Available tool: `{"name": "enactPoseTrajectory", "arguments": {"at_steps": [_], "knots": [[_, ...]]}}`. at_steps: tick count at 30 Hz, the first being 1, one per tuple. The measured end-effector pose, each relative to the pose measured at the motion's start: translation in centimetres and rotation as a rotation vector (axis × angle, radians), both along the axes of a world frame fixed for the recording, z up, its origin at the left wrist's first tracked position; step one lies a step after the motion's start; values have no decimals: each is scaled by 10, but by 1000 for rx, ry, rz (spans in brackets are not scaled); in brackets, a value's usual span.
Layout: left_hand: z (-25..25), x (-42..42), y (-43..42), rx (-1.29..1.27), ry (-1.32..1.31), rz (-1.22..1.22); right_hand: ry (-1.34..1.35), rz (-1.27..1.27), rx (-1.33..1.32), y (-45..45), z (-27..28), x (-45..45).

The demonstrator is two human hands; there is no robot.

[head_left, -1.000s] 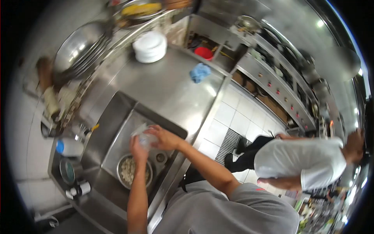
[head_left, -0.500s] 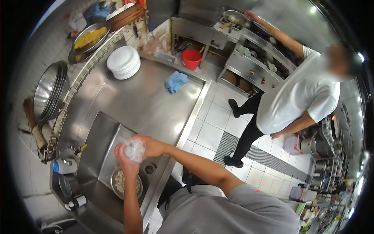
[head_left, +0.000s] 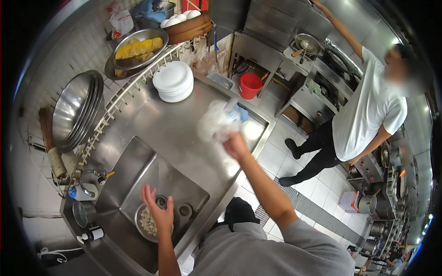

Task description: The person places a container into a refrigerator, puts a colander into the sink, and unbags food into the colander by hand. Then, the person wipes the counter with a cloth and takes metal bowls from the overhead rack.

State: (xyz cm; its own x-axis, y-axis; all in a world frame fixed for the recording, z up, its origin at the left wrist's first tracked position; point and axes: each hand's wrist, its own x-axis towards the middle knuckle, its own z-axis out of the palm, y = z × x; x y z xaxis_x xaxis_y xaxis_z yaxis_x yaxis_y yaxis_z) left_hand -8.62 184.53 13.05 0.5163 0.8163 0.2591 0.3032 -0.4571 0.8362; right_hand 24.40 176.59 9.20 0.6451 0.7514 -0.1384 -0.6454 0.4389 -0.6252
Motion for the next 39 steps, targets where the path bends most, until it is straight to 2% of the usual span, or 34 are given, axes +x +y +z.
{"name": "enactPoseTrajectory", "arguments": {"at_steps": [2,6,7,9,10,13,14,16,17,18,20,22,24,25,27,30,32,33,34,37,39], "knots": [[-2,1,0,-29,57,26,-37,-138,10,3,16,59],[-15,13,3,-148,81,60,-278,-361,17,30,72,166],[-19,16,0,-159,104,99,-271,-355,14,41,71,192],[-13,38,-6,-178,159,173,-509,-551,-16,69,72,245],[-15,48,-8,-176,165,184,-501,-541,-13,82,69,265],[-20,78,-15,-171,166,207,-1160,-718,-435,128,31,325],[-16,90,-17,-176,173,225,-1434,-807,-527,146,-10,352],[-6,114,-18,-110,289,196,-1577,-514,-1010,158,-67,362],[-4,121,-18,-108,295,210,-1393,-98,-1342,159,-71,362],[-3,126,-18,-71,291,210,-1397,-85,-1331,159,-83,364],[-3,135,-20,-42,289,228,-1528,-248,-1135,152,-104,364],[-2,137,-21,-66,271,302,-1490,-350,-841,133,-88,344],[-1,135,-19,-71,268,328,-1496,-364,-681,107,-58,311],[-1,133,-22,-75,257,349,-1608,-451,-587,91,-40,285],[-7,127,-25,-88,249,386,-1765,-275,-568,52,-37,243],[-6,119,-32,-166,240,426,-1792,181,-771,2,-59,167],[-7,112,-39,-141,199,454,-1915,77,-896,0,-90,122],[-2,109,-45,-146,303,491,-1875,175,-938,10,-106,108],[-7,103,-52,-227,219,543,-1895,236,-823,28,-104,95],[-9,89,-65,-223,215,603,-1963,389,-450,109,-105,57],[-10,77,-77,-208,240,607,-2022,397,-331,177,-117,32]]}}
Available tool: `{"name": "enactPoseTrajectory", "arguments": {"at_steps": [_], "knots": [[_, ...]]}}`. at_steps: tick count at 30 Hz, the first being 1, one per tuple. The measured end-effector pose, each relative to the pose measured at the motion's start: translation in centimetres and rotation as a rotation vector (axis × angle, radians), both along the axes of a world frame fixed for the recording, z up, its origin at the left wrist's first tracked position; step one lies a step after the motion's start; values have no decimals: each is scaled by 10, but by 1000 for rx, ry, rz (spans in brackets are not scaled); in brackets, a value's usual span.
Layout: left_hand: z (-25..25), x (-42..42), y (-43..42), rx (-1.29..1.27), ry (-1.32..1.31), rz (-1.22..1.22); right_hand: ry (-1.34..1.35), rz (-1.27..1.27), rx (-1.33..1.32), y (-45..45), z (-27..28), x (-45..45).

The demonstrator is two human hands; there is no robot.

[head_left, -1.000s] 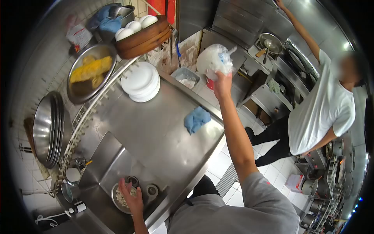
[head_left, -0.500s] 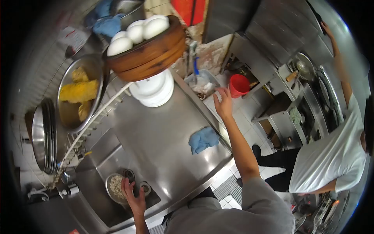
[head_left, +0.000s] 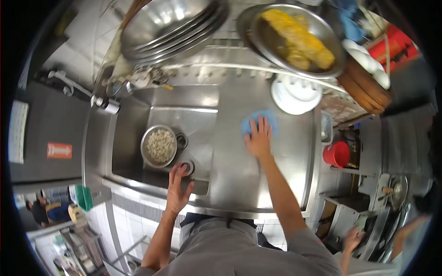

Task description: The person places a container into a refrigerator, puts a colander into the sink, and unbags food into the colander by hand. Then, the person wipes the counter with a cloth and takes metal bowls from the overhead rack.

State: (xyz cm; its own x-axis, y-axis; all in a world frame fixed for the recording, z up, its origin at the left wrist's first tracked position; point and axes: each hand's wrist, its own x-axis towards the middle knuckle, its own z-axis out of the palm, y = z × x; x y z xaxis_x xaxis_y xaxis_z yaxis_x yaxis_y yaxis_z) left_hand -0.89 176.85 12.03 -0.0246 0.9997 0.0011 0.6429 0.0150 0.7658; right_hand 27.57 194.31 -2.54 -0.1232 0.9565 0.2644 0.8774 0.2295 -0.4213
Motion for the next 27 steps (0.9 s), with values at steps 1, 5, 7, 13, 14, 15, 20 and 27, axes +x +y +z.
{"name": "enactPoseTrajectory", "arguments": {"at_steps": [1,5,7,13,14,15,20,27], "knots": [[3,-5,-4,34,25,4,-25,35,15,34,-4,-13],[5,-32,-32,20,18,138,-41,167,44,109,-6,-52],[4,-49,-47,11,57,193,-89,152,-39,111,9,-56],[-7,-112,-65,-60,-27,387,-66,245,-1,-37,22,-14],[-11,-126,-63,-32,-5,389,-78,210,29,-63,29,-5],[-14,-141,-59,0,17,389,-90,167,9,-85,36,4],[-47,-220,-17,11,-176,485,-88,-41,-71,-113,67,-10],[-70,-326,63,-3,-246,303,456,-14,-178,-46,98,-221]]}}
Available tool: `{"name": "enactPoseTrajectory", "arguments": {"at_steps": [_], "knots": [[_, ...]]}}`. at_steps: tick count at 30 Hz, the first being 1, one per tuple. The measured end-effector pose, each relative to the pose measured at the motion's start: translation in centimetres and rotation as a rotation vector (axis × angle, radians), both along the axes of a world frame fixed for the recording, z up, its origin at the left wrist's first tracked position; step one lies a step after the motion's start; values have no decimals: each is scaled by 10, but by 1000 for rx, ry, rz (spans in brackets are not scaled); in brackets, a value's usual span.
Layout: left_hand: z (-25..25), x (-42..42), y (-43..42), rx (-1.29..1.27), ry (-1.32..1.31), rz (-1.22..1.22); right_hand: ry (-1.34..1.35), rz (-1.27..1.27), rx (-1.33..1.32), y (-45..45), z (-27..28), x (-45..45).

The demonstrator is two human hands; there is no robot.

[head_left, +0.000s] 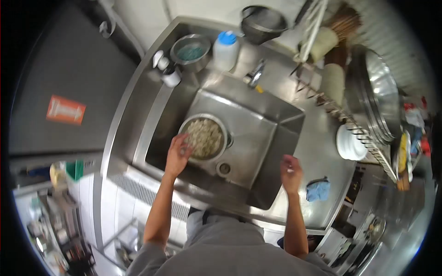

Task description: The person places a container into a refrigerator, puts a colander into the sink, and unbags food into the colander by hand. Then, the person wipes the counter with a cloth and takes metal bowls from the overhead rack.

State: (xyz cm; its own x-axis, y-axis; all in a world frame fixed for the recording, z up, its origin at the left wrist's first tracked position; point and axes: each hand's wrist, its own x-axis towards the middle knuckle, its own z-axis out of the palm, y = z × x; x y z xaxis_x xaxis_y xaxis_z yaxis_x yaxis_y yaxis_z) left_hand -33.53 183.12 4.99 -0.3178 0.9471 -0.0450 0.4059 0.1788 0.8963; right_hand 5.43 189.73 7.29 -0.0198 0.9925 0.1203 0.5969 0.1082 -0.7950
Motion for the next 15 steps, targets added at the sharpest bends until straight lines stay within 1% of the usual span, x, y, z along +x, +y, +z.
{"name": "enactPoseTrajectory", "arguments": {"at_steps": [1,2,3,4,5,6,7,8,9,10,11,12,13,14,15], "knots": [[-11,-13,8,80,61,-35,-42,22,-27,9,0,-25],[-14,-21,16,-28,-14,-28,-12,97,138,21,3,-46],[-29,-34,21,-16,9,-91,-72,167,196,29,33,-67],[-28,-37,27,-115,-84,-80,-151,233,306,35,62,-82],[-36,-44,32,-116,-54,-123,-234,309,407,39,90,-89],[-93,-62,31,-63,10,-125,-261,260,421,41,115,-84],[-90,-58,35,-108,2,-59,-303,287,595,40,139,-79],[-128,-68,36,-293,-106,56,-346,329,764,38,161,-72],[-185,-86,37,-490,-212,180,-372,247,881,38,185,-61],[-234,-101,37,-497,-216,164,-394,172,992,40,206,-46],[-278,-116,31,-620,-210,183,-393,20,1077,44,219,-30],[-304,-123,24,-745,-201,205,-680,-123,1050,44,252,-22],[-315,-123,21,-753,-201,200,-726,-210,1006,49,267,-12],[-324,-120,23,-955,-79,260,-773,-299,967,54,277,-4],[-336,-113,26,-1152,42,318,-749,-337,865,58,285,-1]]}}
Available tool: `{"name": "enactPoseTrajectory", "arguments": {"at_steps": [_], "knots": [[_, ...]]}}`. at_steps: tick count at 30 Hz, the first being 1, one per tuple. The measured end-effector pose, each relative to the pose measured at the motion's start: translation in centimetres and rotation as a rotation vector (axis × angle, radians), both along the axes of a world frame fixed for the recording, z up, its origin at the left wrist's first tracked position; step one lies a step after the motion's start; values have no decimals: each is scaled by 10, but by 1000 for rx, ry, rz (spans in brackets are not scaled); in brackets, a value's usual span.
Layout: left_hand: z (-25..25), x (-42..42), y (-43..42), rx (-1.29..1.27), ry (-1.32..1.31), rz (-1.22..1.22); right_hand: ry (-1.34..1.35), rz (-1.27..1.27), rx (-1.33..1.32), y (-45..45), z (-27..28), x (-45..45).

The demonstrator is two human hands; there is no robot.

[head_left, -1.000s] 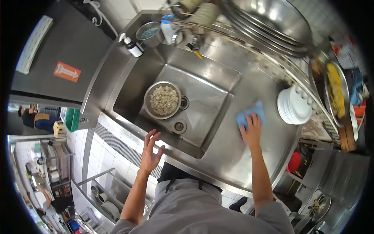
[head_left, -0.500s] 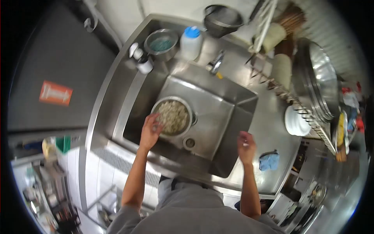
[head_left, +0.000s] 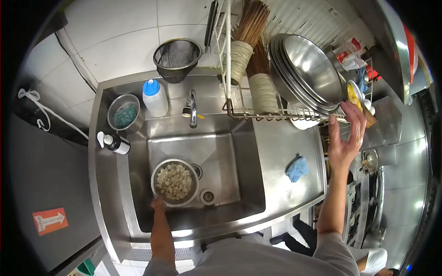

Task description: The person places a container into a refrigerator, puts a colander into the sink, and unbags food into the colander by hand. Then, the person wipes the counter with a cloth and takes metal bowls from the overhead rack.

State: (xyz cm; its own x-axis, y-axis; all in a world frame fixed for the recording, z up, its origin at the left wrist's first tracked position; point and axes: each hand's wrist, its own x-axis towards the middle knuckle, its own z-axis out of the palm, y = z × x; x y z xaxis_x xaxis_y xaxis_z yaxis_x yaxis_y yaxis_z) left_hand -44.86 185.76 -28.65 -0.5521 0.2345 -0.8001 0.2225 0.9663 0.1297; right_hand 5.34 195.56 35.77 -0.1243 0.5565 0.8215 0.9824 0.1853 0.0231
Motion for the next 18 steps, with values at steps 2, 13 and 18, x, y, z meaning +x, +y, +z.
{"name": "enactPoseTrajectory", "arguments": {"at_steps": [2,13,18], "knots": [[-25,11,-14,88,27,110,294,-117,-144,14,9,13],[285,130,32,1273,-185,-231,53,-298,-621,108,54,95],[459,194,55,1623,-295,-464,331,-246,-741,120,72,95]]}}
